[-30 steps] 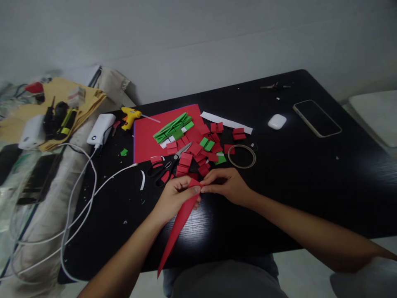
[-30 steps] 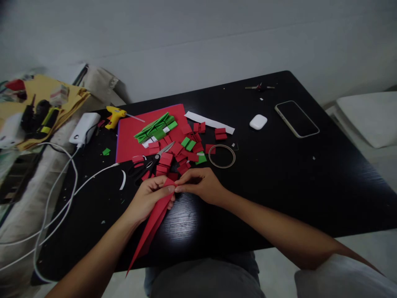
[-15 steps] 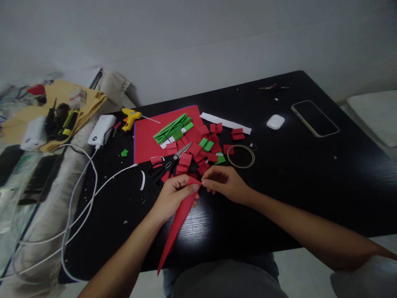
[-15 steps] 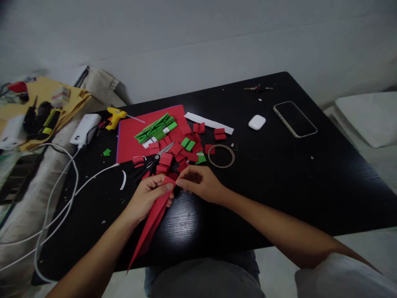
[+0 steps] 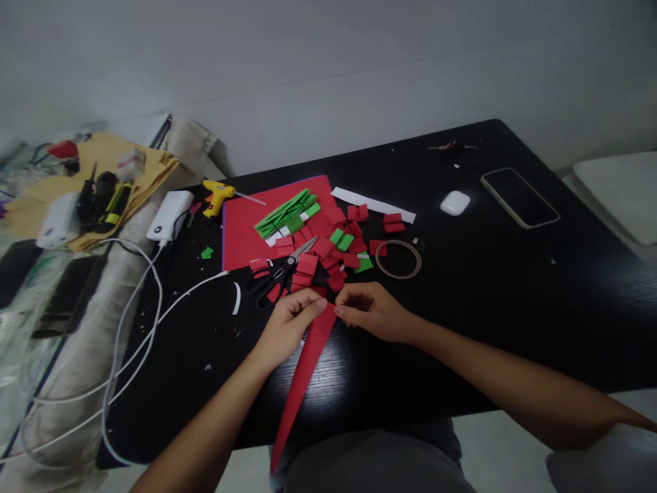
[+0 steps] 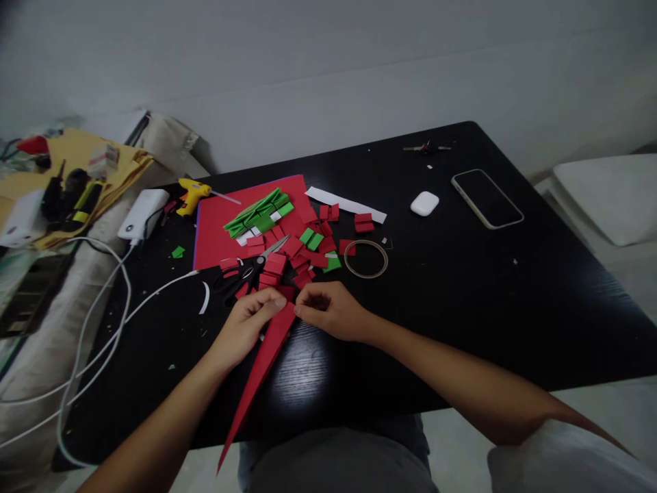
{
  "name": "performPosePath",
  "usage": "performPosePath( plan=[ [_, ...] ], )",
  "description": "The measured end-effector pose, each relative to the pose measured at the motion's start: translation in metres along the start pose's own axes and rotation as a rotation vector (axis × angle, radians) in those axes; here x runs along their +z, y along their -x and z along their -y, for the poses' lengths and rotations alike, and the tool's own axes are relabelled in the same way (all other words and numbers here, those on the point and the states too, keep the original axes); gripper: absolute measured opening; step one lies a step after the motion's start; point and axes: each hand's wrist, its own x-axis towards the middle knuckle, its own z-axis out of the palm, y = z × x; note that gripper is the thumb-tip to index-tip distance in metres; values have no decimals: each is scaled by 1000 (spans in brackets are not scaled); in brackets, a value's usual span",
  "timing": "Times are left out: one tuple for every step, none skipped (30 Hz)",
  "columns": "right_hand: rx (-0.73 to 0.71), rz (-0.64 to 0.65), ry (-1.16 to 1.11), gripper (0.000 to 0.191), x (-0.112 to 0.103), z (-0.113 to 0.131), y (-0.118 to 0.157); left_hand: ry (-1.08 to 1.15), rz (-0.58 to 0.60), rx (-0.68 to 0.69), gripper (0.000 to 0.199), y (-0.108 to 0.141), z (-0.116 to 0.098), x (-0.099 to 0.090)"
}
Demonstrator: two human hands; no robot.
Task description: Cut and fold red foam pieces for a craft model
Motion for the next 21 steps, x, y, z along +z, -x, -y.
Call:
performPosePath(
  plan=[
    [2,0,8,18,0,0,0,-27,-29,33,35,0,0,-1],
    [0,-1,15,18,0,1,0,-46,-49,60,35,-1,0,-1],
    [-5,-2,19,18,0,1,0,-59,-59,76,34,-1,0,-2],
    [-10,-2,20,17,0,0,0,-68,-63,86,33,-1,0,-2],
    [-13,-4,21,17,0,0,0,-77,-66,94,33,-1,0,-2],
    [-11,-5,20,17,0,0,0,-84,-73,101,33,0,1,-2],
    [-6,-7,16,17,0,0,0,-88,-84,107,33,0,1,-1],
    [0,-7,12,17,0,-1,0,-89,-95,111,33,0,1,-1],
    [6,-6,7,17,0,-1,0,-87,-101,112,33,0,1,0],
    [7,-7,3,17,1,-1,0,-83,-103,113,34,0,1,0],
    [5,-10,1,17,1,-1,-1,-78,-100,111,35,0,0,0],
    [0,-16,2,16,1,-2,-1,-72,-95,107,36,0,0,1],
    [-4,-24,6,16,1,-2,-1,-66,-85,101,37,0,-1,1],
    [-7,-32,11,15,1,-2,-1,-60,-74,93,38,0,-1,1],
    [-9,-39,17,15,0,-2,-1,-55,-67,89,39,-1,-1,1],
    [-8,-42,22,15,0,-2,-1,-51,-63,88,39,-1,-1,1],
    [-6,-44,24,15,0,-2,-1,-50,-66,91,39,-1,-1,1],
    [-5,-43,23,15,0,-2,-1,-51,-70,97,39,-1,-1,0],
    [-4,-41,19,15,0,-2,-1,-54,-78,104,39,-1,-1,0],
    [-4,-40,16,15,0,-2,-1,-55,-85,110,39,-1,-1,1],
    [-3,-40,13,15,0,-2,-1,-54,-86,113,39,-1,-1,1]
  ],
)
